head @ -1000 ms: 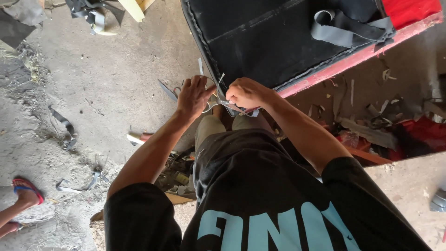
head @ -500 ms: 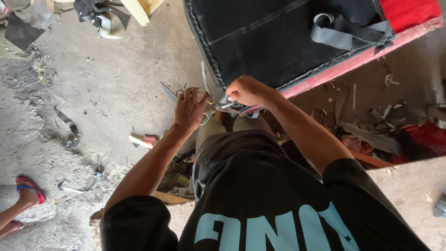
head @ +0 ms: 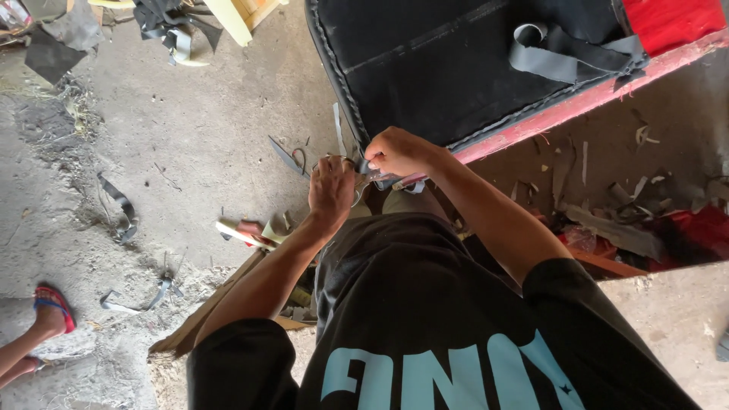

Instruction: The person upholsters a seat by stretching a black cover with red stitching over a cushion. They use a staple gun to secure the cover to the underside of the seat base and then trim the excess material with scissors.

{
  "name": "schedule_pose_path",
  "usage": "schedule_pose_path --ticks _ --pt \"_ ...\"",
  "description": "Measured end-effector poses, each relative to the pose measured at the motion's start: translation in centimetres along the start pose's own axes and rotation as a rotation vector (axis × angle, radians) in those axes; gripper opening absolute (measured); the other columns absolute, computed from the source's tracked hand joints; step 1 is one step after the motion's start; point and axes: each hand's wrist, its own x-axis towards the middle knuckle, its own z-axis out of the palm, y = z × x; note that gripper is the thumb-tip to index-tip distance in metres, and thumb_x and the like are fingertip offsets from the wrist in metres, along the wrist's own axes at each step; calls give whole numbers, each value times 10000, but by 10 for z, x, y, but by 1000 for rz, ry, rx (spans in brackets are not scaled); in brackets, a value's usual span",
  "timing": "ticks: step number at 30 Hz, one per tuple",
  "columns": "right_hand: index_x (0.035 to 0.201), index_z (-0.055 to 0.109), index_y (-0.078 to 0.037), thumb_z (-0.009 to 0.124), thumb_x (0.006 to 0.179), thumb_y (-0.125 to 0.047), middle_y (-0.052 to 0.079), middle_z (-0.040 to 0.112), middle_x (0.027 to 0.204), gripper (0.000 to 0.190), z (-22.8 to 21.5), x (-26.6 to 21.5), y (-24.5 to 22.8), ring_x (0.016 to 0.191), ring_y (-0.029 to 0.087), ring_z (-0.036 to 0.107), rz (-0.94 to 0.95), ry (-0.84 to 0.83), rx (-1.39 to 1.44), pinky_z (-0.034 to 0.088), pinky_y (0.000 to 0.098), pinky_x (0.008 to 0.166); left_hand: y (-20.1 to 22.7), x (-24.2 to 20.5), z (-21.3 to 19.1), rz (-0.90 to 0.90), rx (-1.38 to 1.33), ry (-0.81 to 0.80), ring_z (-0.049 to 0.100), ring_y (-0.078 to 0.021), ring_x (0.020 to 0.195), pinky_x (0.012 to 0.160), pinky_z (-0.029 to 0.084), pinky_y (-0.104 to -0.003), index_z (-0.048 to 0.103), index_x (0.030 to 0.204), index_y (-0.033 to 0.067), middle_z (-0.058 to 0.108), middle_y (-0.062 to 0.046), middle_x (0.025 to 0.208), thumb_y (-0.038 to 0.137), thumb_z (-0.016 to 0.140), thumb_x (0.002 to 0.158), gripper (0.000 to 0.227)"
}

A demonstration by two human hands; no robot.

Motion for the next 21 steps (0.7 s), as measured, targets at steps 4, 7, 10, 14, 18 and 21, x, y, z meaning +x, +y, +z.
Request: schedule_pose_path --ticks 4,7,10,14,18,21 --pt "1124 788 18 740 971 -156 237 775 975 237 -9 -11 -18 871 420 762 -15 21 61 605 465 756 1 -3 -2 -4 1 -2 575 -266 914 683 478 -401 680 1073 144 576 -44 937 165 642 917 162" --pt "1146 782 22 733 977 -136 239 777 976 236 -18 -16 -29 865 410 768 -24 19 78 611 449 750 1 -9 -2 2 7 -4 584 -258 845 635 477 -376 684 977 147 565 -31 858 144 675 897 81" --pt "1156 779 0 732 977 -142 217 783 975 233 -16 -16 -20 852 369 779 -7 18 88 614 426 739 1 -17 7 18 0 -30 579 -260 812 580 500 -369 675 959 103 558 -38 822 133 703 874 94" --pt "1215 745 14 688 1011 -108 213 770 1011 244 -30 -26 -31 839 271 793 -10 83 253 624 383 759 -7 -23 25 73 -129 -147 642 -283 854 599 583 -407 691 995 62 598 -82 872 71 690 862 134" --pt "1097 774 -41 766 957 -253 83 724 738 254 -26 -27 3 709 249 741 -164 669 147 579 351 715 -35 -15 -20 -60 -270 -278 646 -357 1064 745 624 -461 675 1161 90 623 -112 1114 89 688 894 268" --pt "883 633 -106 663 995 -70 42 629 786 122 -55 -53 20 673 177 588 141 1053 159 439 386 587 -67 -32 3 -154 -443 -195 568 -383 1158 851 615 -519 565 1341 12 552 -259 1350 298 815 870 605"
